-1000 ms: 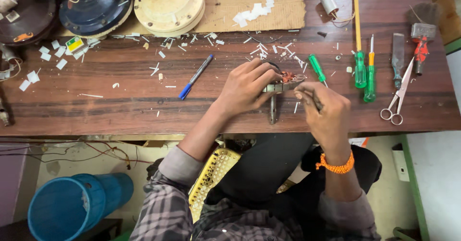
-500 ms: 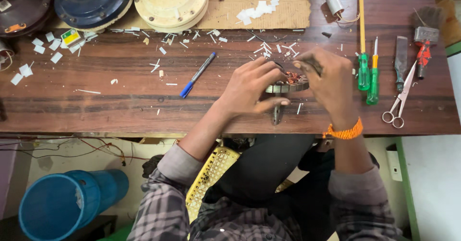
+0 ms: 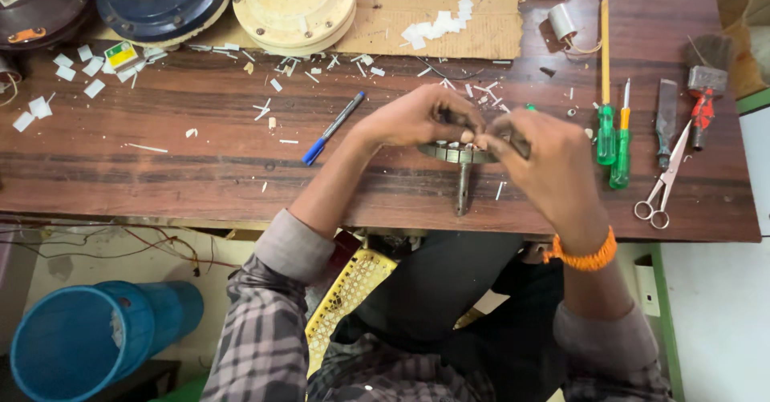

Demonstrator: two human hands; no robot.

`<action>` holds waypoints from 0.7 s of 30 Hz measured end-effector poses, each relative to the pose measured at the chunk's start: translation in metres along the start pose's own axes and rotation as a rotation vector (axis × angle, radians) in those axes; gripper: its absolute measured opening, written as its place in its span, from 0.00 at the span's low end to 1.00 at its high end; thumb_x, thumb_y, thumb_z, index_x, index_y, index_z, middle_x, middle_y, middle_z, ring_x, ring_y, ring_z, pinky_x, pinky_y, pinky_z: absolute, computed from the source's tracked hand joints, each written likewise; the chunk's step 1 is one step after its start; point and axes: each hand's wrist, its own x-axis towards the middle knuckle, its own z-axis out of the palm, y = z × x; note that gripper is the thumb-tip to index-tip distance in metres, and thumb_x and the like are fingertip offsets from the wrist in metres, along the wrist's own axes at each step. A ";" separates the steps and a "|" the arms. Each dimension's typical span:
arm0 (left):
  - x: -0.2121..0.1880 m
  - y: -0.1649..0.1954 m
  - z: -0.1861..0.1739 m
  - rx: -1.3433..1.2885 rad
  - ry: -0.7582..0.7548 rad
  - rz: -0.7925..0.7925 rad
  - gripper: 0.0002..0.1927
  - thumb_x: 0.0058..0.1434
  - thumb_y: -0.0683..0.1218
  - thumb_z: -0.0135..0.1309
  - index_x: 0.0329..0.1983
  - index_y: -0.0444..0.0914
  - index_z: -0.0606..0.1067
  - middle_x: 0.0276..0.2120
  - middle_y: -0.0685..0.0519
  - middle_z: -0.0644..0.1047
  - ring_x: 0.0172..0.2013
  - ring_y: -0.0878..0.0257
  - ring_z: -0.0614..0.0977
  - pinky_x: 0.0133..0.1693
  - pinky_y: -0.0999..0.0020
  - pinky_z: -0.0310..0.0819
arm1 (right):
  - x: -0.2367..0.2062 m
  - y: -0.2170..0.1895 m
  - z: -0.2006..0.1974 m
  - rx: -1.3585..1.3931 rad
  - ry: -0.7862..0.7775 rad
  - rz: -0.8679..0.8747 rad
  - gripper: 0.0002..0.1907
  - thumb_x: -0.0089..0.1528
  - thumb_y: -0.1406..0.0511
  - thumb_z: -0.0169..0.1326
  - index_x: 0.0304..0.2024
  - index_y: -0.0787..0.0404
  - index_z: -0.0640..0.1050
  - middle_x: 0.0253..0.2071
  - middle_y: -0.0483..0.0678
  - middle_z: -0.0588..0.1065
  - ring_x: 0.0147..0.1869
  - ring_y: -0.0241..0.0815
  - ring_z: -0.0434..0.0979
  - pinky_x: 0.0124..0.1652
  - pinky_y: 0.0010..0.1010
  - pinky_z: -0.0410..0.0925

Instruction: The person sits at a workbench and fits small copper pieces one at a time into the slots of a circular motor rotor held in a fixture, pressing each piece into place by hand and working around the rotor's circumference.

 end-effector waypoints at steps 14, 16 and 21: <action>-0.013 0.044 -0.009 0.245 0.012 0.031 0.25 0.56 0.56 0.67 0.54 0.43 0.79 0.43 0.54 0.81 0.44 0.58 0.84 0.47 0.59 0.78 | -0.069 -0.005 0.058 0.101 0.093 -0.017 0.05 0.60 0.69 0.61 0.38 0.61 0.80 0.34 0.54 0.76 0.34 0.57 0.77 0.34 0.41 0.69; -0.019 0.053 0.007 0.421 0.074 0.057 0.31 0.53 0.57 0.68 0.58 0.44 0.76 0.44 0.52 0.80 0.46 0.54 0.83 0.45 0.58 0.77 | -0.076 0.004 0.066 0.117 0.151 -0.004 0.05 0.60 0.70 0.60 0.38 0.62 0.79 0.35 0.55 0.76 0.36 0.58 0.77 0.34 0.41 0.69; -0.028 0.048 0.044 0.789 0.289 0.072 0.25 0.53 0.49 0.65 0.56 0.46 0.76 0.45 0.54 0.77 0.48 0.53 0.80 0.48 0.57 0.76 | -0.084 0.026 0.058 0.121 0.212 0.098 0.04 0.60 0.72 0.60 0.38 0.64 0.79 0.34 0.55 0.77 0.35 0.55 0.78 0.35 0.40 0.68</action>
